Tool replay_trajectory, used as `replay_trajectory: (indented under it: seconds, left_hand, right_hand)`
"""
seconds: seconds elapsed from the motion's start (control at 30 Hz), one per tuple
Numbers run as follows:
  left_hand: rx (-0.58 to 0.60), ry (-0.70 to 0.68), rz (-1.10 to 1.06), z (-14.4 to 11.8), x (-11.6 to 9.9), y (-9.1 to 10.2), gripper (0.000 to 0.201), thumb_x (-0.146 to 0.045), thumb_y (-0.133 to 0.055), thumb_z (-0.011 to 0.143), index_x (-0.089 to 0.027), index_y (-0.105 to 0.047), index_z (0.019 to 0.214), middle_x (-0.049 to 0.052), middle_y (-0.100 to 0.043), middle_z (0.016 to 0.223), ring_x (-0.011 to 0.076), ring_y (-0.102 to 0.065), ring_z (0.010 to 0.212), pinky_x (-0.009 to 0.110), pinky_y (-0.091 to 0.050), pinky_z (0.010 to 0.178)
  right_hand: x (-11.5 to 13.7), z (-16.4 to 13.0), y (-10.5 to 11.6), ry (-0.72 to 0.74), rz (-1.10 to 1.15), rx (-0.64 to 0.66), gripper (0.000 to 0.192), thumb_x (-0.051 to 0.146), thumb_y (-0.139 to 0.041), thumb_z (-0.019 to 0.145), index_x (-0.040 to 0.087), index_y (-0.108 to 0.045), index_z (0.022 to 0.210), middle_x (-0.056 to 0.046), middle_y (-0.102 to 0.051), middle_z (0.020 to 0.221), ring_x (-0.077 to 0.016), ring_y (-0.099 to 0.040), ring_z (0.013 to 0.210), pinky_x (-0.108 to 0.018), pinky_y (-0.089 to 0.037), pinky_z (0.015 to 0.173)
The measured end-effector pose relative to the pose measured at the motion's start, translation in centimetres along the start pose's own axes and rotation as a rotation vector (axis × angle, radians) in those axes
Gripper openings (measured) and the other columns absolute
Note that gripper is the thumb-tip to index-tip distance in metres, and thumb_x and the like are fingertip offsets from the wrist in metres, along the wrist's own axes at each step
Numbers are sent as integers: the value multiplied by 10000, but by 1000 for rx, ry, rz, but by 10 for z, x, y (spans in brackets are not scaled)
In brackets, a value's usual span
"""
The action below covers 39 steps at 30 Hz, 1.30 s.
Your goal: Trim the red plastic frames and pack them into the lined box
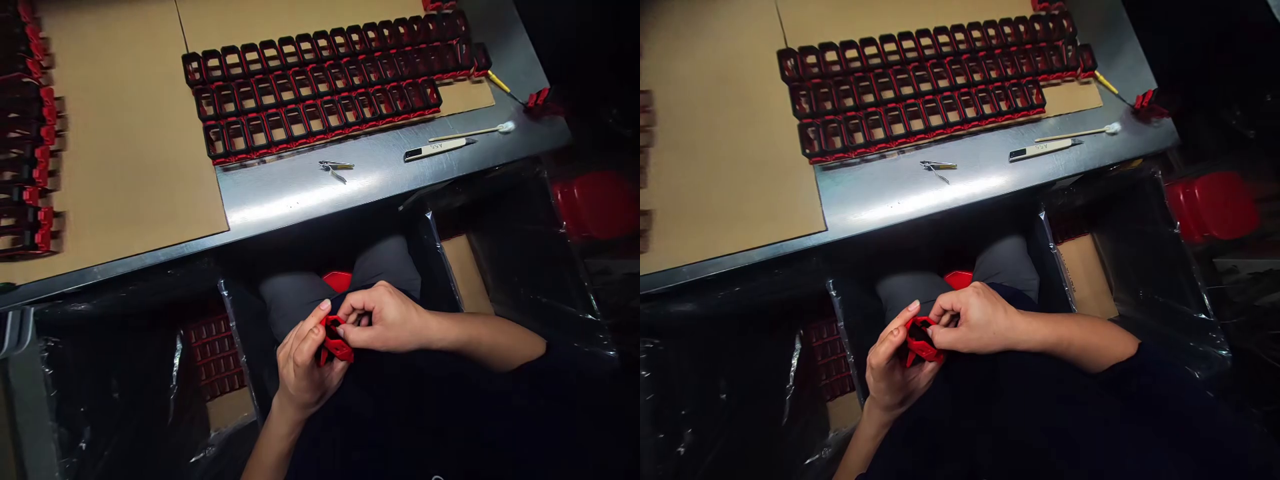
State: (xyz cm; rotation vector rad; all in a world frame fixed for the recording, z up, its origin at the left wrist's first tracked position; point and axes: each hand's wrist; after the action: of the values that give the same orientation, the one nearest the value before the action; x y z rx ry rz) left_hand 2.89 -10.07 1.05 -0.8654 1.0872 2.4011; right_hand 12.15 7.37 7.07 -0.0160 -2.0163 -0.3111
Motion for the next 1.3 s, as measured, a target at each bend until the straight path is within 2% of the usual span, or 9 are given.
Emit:
replay_trajectory:
  seconds: [0.17,0.37,0.7,0.87,1.0,1.13,1.3]
  left_hand:
    - [19,-19,26,0,-1,0,942,-75,-807,714,-183,-283,1489,192,-623,1337,234,-688,1137,331,-616,829]
    - [45,-20,9,1,-1,1,855,-117,-790,753,-176,-309,1458,205,-634,1323,243,-698,1124,344,-619,827]
    - [62,-4,12,3,-3,1,798,-132,-787,760,-203,-339,1417,195,-660,1298,241,-720,1083,343,-628,801]
    - [68,-31,4,3,-2,1,842,-117,-798,745,-169,-322,1438,209,-655,1292,248,-709,1108,353,-621,834]
    - [76,-41,2,3,-3,2,804,-137,-780,774,-171,-326,1437,206,-655,1293,248,-708,1109,359,-621,831]
    - [62,-47,15,5,-4,4,778,-125,-773,779,-162,-340,1424,213,-666,1275,248,-717,1086,353,-625,805]
    - [68,-56,40,8,-6,4,737,-146,-770,786,-170,-362,1399,216,-689,1235,239,-749,980,341,-625,757]
  right_hand:
    - [-1,-1,0,21,5,2,58,164,-668,756,146,-722,763,23,-727,652,-89,-675,571,-142,-478,545]
    - [-2,-3,2,22,13,27,70,148,-665,749,143,-729,777,8,-751,692,-113,-704,616,-154,-488,559]
    - [-2,-4,8,35,-2,83,123,142,-638,759,139,-750,812,8,-744,683,-107,-674,583,-160,-470,547]
    - [-6,-7,10,26,46,136,164,153,-616,786,124,-755,868,-1,-745,691,-109,-672,591,-158,-458,541]
    - [-7,-7,14,28,62,179,179,224,-622,825,128,-757,891,-15,-765,744,-124,-699,637,-167,-471,562]
    - [-7,-7,17,15,78,221,201,192,-617,806,143,-763,935,-7,-777,785,-129,-722,681,-171,-495,604]
    - [-5,-6,12,-17,92,160,163,219,-662,771,152,-762,880,-14,-789,823,-155,-748,735,-188,-528,654]
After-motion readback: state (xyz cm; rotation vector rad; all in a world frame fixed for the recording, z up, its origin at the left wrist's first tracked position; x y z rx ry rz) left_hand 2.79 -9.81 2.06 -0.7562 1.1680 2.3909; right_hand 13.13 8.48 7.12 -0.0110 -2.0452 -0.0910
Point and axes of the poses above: each hand's wrist, its own z-axis towards the middle knuckle, its own y-axis out of the back of the hand, x = y × z
